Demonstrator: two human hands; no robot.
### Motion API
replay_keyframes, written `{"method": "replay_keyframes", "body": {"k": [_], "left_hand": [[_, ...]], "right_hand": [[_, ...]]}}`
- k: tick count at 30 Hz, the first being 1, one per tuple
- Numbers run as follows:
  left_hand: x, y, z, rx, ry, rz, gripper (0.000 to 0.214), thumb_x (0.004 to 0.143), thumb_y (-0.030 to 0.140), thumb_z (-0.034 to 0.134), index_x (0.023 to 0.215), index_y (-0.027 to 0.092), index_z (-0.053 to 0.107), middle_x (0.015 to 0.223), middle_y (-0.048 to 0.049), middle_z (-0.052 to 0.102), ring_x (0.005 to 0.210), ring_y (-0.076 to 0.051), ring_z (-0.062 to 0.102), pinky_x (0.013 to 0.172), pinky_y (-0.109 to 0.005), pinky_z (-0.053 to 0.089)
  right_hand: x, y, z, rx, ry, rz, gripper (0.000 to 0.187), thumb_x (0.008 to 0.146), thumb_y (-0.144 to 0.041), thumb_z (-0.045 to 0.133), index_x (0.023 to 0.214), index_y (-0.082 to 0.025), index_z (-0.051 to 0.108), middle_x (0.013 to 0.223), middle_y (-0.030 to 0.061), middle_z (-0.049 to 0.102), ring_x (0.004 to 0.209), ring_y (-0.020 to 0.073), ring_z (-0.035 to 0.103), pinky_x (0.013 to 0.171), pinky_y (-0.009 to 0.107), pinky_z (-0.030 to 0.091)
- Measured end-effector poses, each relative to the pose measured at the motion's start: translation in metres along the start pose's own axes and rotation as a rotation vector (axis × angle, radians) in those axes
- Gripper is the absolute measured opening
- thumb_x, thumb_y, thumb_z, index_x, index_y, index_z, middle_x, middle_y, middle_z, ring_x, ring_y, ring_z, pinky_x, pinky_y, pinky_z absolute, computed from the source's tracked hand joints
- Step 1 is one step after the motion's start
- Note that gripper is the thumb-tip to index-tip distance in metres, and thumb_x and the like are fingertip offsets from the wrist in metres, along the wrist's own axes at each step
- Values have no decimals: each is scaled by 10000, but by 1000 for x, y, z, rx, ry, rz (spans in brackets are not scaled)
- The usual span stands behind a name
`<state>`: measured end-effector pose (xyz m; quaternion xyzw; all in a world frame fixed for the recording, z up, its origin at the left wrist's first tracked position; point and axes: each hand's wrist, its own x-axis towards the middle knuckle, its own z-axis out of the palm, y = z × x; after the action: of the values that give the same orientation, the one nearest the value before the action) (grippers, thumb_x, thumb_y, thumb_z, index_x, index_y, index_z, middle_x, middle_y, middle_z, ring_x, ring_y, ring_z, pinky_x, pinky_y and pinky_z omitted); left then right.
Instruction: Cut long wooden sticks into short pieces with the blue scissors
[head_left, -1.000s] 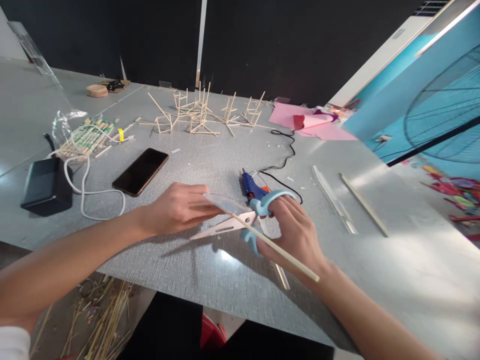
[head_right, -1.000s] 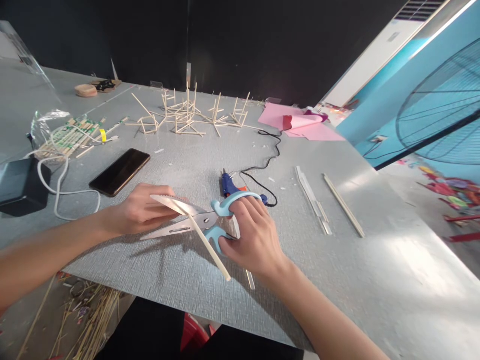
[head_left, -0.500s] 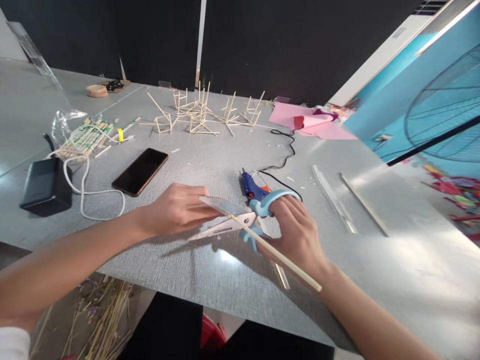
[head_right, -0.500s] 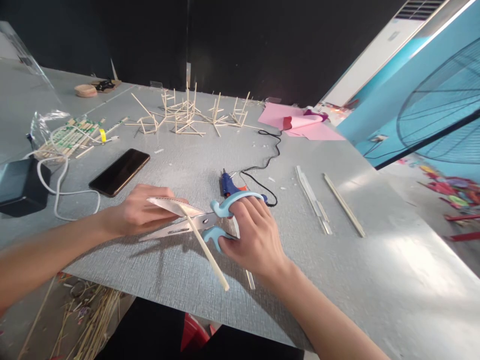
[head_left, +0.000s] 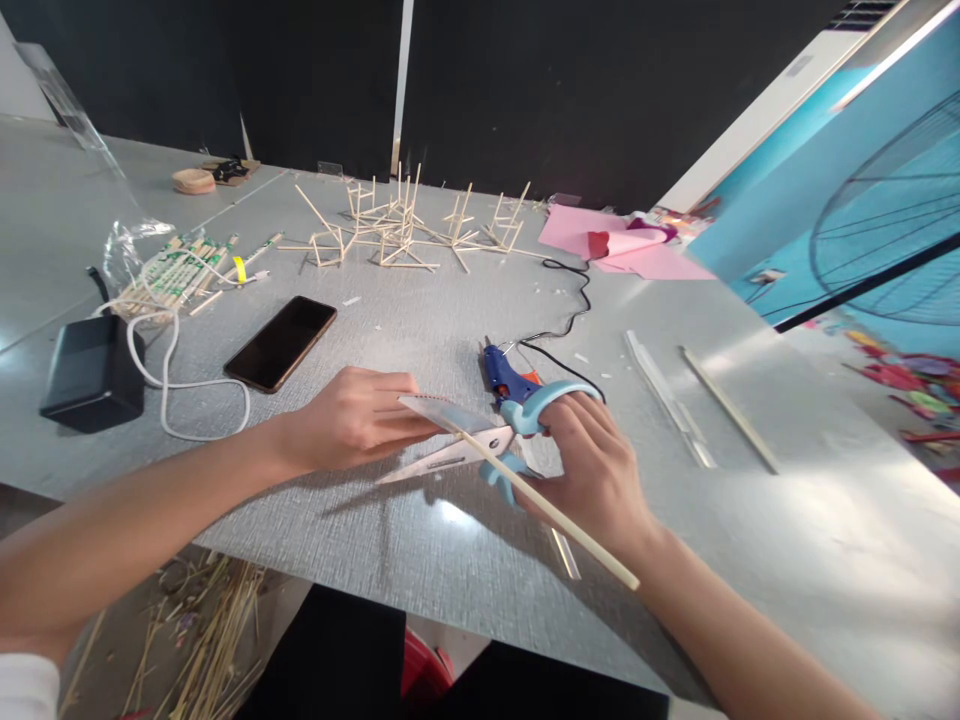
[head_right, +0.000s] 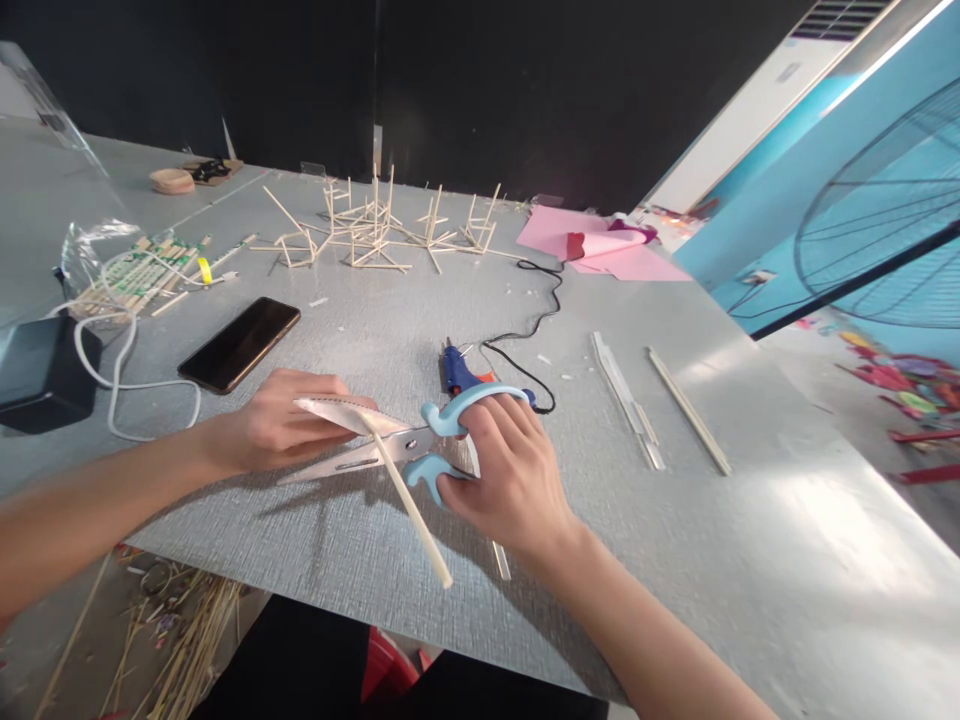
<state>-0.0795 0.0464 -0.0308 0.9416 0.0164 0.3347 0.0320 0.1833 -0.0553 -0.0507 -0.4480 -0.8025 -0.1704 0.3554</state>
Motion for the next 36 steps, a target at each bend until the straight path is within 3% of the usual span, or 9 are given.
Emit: {"method": "replay_keyframes", "body": {"k": [17,21,29,36], "left_hand": [[2,2,-3,-47,52,96,233,1028,151,557,1224,138,683,1101,-101,796,829,-190,700,649,-296,555],[4,2,-4,-108,4,51,245,1036,162,548,1219,137,710,1068,-109,798,790,-187,680,648,-296,537],[7,0,-1,-377,-23,-114,251,1038,197,572,1194,191,768,1126,-113,798,1015,-207,758,876,-310,623],[10,-3,-2,-385,-10,-190,245,1035,279,587,1112,194,804,1042,-117,812,909,-192,781,776,-258,629]], "right_hand": [[0,-1,-1,41,6,24,270,702,-147,585,922,-249,467,748,15,554,672,207,504,600,337,414],[-1,0,0,55,-3,57,215,745,-175,612,893,-252,477,747,13,571,676,207,535,620,342,434],[-3,-1,0,72,-52,135,172,762,-235,626,841,-248,474,726,10,580,668,205,558,600,336,431],[0,-10,-6,111,-108,253,162,728,-234,618,759,-245,460,650,-11,541,567,158,489,520,294,389]]}}
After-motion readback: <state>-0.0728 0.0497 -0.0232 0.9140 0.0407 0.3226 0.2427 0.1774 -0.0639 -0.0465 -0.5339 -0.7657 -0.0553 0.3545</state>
